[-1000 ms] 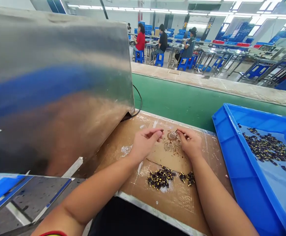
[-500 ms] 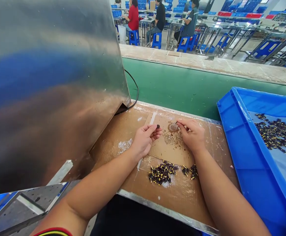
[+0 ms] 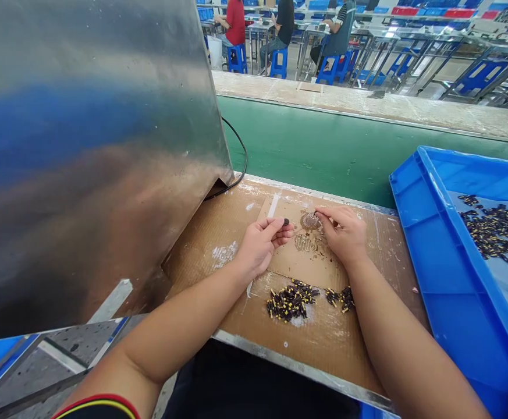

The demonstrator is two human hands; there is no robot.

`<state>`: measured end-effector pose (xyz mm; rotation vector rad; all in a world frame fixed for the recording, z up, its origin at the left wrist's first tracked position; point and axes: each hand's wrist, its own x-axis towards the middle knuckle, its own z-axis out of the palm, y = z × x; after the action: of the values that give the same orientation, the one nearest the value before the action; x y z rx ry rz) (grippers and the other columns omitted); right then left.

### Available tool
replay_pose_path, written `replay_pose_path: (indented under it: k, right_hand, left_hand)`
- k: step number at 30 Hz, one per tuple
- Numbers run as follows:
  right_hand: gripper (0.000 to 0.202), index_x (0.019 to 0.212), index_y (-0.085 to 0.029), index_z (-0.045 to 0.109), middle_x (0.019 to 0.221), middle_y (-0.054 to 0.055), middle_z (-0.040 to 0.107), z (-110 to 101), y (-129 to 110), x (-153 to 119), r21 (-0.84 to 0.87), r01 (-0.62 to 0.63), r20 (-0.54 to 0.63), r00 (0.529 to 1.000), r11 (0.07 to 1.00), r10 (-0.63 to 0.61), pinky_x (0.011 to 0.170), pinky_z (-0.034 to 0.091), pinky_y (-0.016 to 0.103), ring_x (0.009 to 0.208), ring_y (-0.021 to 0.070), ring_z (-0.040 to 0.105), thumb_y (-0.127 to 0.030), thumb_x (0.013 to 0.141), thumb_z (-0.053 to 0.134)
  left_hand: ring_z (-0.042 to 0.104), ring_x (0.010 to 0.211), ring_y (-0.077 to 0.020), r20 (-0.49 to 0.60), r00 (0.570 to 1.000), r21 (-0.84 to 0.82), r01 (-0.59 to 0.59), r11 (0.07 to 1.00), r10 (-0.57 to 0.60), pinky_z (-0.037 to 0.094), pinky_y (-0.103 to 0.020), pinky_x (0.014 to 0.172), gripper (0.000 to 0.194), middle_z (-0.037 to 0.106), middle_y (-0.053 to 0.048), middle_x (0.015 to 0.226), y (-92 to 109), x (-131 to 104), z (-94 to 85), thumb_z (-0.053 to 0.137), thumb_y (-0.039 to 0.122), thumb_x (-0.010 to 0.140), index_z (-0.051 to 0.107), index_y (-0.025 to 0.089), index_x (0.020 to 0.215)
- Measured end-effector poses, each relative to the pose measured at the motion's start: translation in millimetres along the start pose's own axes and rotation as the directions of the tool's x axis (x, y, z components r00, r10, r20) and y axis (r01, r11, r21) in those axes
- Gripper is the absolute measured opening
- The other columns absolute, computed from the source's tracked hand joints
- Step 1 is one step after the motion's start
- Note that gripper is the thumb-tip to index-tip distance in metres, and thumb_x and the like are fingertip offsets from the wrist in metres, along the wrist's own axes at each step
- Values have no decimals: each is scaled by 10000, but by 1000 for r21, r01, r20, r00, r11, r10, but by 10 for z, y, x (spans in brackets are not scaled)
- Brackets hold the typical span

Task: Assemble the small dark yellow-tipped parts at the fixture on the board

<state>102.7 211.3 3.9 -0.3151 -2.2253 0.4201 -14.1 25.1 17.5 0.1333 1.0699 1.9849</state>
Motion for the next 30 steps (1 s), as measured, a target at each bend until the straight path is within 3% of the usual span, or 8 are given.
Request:
replay_pose_path:
  k: [4,9,14,18,20,22,25,30]
  right_hand:
    - [159,1043,-243,783,960,33,791,-20,-43,4,-13,-12,-40,999,1000,11,771,553,348,802,188,690,-272,984,639]
    - [122,1019,-234,772,953,42,786,-64,-122,11,-77,-20,-263,965,997,-1,781,530,344,781,185,678,-277,955,678]
    - [139,945,-233,780,760,9,738,-136,-253,98,-139,-133,-125,985,981,115,664,468,308,663,158,626,-318,956,670]
    - [161,961,-208,747,816,24,723,-236,-505,158,13,-243,-193,951,970,241,653,464,304,672,141,608,-337,955,649]
    - [150,940,-205,721,825,30,724,-277,-655,145,231,-377,-142,899,897,414,631,480,291,680,140,627,-344,938,666]
    - [130,910,-207,701,796,27,721,-307,-792,89,447,-502,3,829,741,560,582,477,267,660,135,634,-337,916,694]
    - [124,962,-226,726,768,11,717,-333,-965,-59,622,-580,188,762,526,619,541,469,240,643,122,627,-337,907,721]
    - [188,1060,-280,788,871,10,772,-321,-1210,-295,659,-566,192,764,496,616,684,606,281,727,132,690,-317,877,775]
  left_hand:
    - [700,701,-128,10,1000,-27,14,1000,-14,539,-201,639,215,770,-130,857,7,-4,-6,832,277,790,735,100,866]
    - [688,686,-111,-6,997,-118,76,990,-78,547,-183,632,139,766,-142,850,47,5,-7,785,208,833,744,78,855]
    - [691,684,-108,13,995,-143,98,985,-97,555,-173,635,112,765,-138,842,92,-5,15,778,176,834,737,71,835]
    - [702,707,-110,59,995,-150,87,985,-79,556,-165,645,144,772,-124,854,112,-40,30,825,194,797,741,87,845]
    - [701,708,-103,69,996,-155,74,985,-64,553,-157,647,175,773,-112,850,117,-60,34,852,213,773,748,92,845]
    - [699,709,-96,83,995,-156,66,986,-53,551,-151,652,206,775,-105,851,119,-88,41,875,231,750,755,95,848]
    - [698,722,-94,117,991,-142,75,987,-58,553,-156,669,243,781,-105,878,114,-152,63,887,256,738,766,95,875]
    - [695,749,-95,169,984,-108,75,991,-56,558,-175,717,229,787,-89,889,87,-278,113,883,276,741,778,112,863]
